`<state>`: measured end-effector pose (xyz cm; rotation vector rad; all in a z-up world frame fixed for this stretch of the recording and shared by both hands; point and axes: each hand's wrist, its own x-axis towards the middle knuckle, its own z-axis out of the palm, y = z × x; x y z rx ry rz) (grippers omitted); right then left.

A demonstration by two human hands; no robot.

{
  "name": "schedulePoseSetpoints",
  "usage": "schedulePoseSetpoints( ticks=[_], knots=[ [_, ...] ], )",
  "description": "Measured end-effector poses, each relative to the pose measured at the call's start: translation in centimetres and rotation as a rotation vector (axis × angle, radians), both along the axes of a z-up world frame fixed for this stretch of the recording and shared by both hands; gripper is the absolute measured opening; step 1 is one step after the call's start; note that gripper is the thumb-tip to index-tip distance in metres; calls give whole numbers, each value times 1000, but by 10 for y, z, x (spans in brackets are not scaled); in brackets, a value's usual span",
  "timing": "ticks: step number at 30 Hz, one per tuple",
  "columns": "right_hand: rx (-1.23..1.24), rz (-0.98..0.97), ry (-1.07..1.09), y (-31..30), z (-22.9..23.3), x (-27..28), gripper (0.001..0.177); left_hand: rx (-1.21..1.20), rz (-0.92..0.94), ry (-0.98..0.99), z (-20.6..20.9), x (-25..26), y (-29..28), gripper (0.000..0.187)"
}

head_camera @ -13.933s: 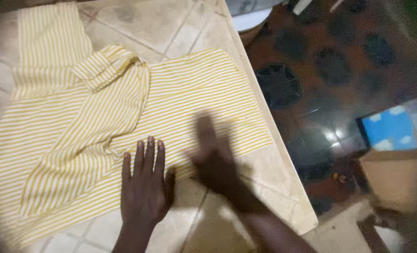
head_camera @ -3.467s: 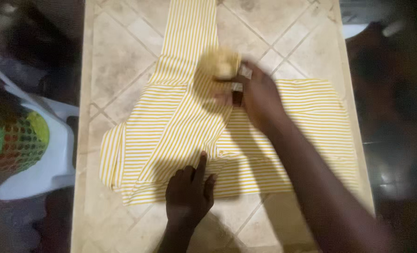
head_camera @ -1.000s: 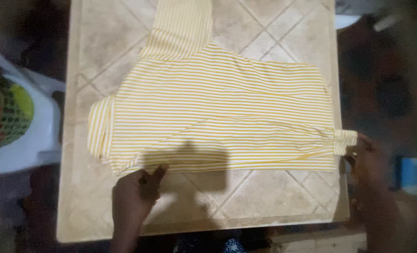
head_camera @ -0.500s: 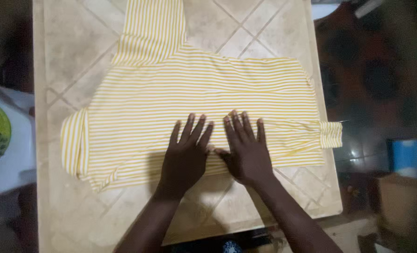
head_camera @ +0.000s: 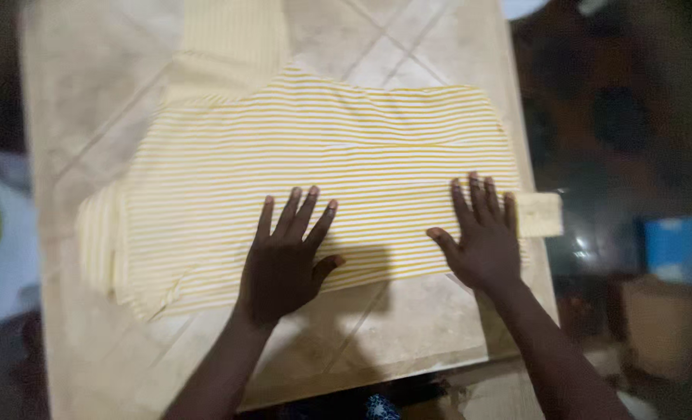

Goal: The person smooths and folds the sleeves of a yellow-and-white striped shirt on a small table, handling the fabric with both hands.

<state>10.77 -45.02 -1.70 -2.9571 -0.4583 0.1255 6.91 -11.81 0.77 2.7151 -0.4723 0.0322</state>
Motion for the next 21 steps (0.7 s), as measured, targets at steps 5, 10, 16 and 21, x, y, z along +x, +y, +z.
schedulePoseSetpoints(
  ticks=[5,10,16,21],
  knots=[
    [-11,-22,5,0,0,-3,86,221,9,119,-18,-16,65,80],
    [25,-10,-19,0,0,-2,86,307,108,-2,-14,-44,129,65],
    [8,-1,-20,1,1,-4,85,205,177,-14,8,-60,141,60],
    [160,99,-34,78,-9,-16,92,218,134,11,3,-42,93,58]
  ],
)
